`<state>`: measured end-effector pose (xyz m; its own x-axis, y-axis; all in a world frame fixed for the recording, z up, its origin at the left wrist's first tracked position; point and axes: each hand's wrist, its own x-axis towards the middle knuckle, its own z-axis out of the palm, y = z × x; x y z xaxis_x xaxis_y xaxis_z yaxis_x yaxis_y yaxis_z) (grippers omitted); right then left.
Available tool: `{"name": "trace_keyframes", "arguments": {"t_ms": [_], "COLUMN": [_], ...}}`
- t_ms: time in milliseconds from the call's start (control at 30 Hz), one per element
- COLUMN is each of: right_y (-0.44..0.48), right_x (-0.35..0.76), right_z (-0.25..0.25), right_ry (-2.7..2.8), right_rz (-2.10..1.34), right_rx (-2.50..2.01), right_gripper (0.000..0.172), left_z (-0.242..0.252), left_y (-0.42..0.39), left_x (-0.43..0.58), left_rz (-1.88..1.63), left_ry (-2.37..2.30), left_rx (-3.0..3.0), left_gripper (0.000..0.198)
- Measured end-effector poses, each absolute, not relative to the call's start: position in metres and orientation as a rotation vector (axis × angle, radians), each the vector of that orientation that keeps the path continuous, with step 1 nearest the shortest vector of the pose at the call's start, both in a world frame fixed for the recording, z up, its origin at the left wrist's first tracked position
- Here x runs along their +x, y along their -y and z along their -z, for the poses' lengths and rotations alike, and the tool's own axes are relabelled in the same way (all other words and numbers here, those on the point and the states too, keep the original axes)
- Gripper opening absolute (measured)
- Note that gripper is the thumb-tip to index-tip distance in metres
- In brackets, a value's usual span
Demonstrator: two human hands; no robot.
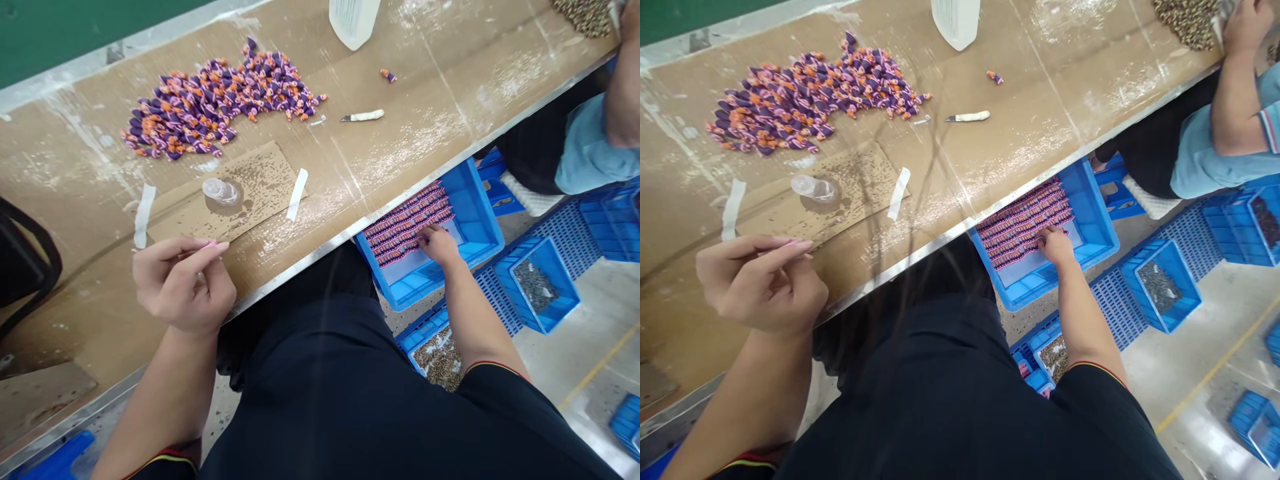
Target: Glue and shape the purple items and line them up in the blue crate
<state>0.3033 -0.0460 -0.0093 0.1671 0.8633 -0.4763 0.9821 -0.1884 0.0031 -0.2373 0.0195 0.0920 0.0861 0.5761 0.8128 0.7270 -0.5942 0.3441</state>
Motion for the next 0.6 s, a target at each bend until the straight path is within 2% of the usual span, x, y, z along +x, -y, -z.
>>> {"name": "trace_keyframes", "arguments": {"t_ms": [133, 233, 367, 600], "right_y": [0.038, 0.031, 0.024, 0.018], "right_x": [0.295, 0.288, 0.283, 0.279], "right_z": [0.011, 0.012, 0.013, 0.013], "right_ry": [-1.674, -1.550, -1.480, -1.415], "right_rz": [0.529, 0.532, 0.533, 0.508], "right_rx": [2.228, 2.234, 2.225, 2.226], "right_gripper": [0.035, 0.032, 0.032, 0.035], "left_z": [-0.091, -0.093, -0.097, -0.094], "left_y": [-0.019, -0.019, -0.020, -0.021], "left_x": [-0.238, -0.236, -0.234, -0.236], "left_rz": [1.426, 1.520, 1.557, 1.550], "left_ry": [1.524, 1.403, 1.282, 1.247], "left_rx": [-2.152, -2.185, -2.225, -2.220], "left_gripper": [0.020, 0.014, 0.025, 0.024]}}
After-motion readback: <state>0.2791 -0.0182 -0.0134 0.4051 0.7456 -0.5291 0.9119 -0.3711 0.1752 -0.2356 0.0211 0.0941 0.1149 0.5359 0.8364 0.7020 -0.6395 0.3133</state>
